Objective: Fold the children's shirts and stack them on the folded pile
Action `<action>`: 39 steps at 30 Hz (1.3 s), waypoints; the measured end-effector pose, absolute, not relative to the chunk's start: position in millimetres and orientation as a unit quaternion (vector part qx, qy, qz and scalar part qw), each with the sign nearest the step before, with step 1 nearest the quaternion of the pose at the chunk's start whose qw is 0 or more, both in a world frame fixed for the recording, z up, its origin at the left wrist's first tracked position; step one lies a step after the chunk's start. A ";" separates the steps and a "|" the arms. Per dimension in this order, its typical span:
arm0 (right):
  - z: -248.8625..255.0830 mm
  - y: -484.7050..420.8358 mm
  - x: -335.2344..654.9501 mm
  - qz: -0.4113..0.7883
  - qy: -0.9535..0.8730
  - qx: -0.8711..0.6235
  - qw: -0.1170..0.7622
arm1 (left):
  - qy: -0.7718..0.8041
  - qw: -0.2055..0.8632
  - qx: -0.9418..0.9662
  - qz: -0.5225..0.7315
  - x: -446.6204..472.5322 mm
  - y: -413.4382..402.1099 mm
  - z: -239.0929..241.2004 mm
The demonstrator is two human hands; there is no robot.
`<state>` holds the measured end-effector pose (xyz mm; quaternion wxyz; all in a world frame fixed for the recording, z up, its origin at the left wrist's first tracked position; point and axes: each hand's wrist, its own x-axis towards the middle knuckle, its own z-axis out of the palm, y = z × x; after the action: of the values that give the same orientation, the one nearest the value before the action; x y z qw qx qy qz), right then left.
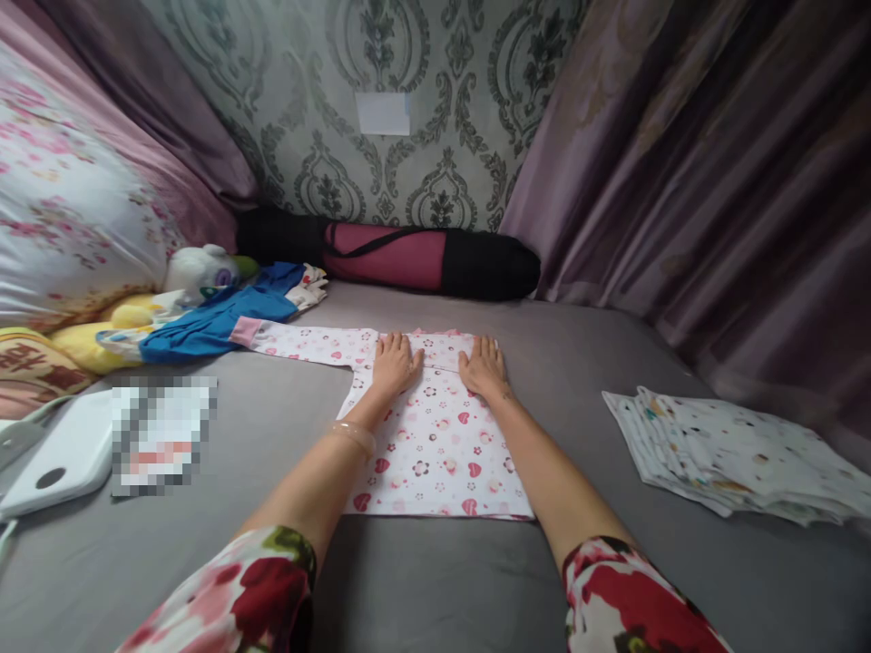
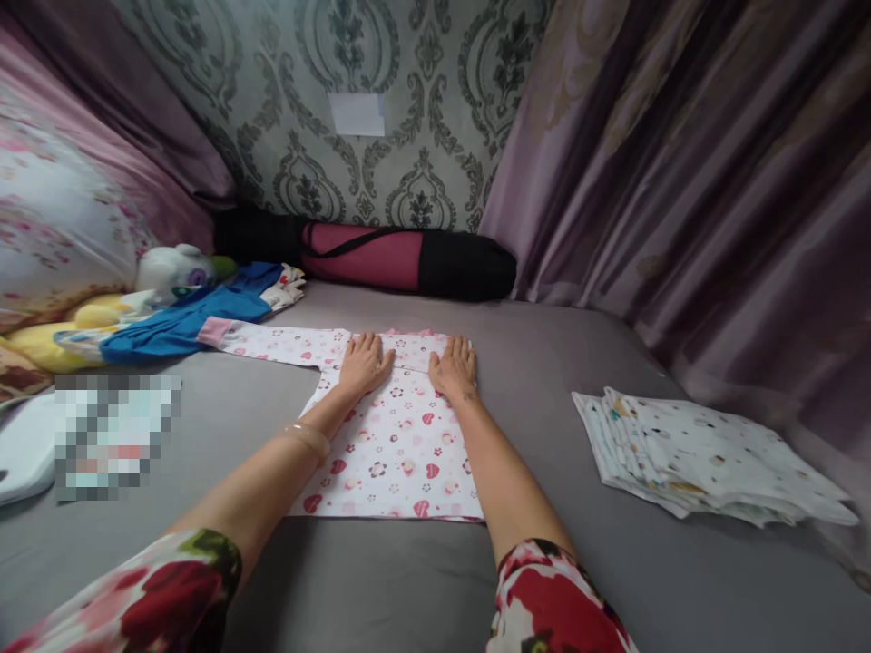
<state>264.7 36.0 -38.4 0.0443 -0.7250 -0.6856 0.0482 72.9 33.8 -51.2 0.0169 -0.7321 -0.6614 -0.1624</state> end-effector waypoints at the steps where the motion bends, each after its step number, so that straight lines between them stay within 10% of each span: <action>1: -37.4 36.7 265.6 0.052 -0.686 -0.725 0.040 | -0.663 0.013 -0.731 -0.163 72.8 33.9 -50.8; 39: -29.3 44.3 173.6 0.108 -0.839 -0.532 0.046 | -0.662 -0.111 -0.670 -0.316 67.4 36.1 -43.5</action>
<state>173.6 44.3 -29.3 0.0458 -0.5316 -0.8388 0.1078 67.4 36.1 -43.5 -0.1109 -0.6702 -0.6624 -0.3160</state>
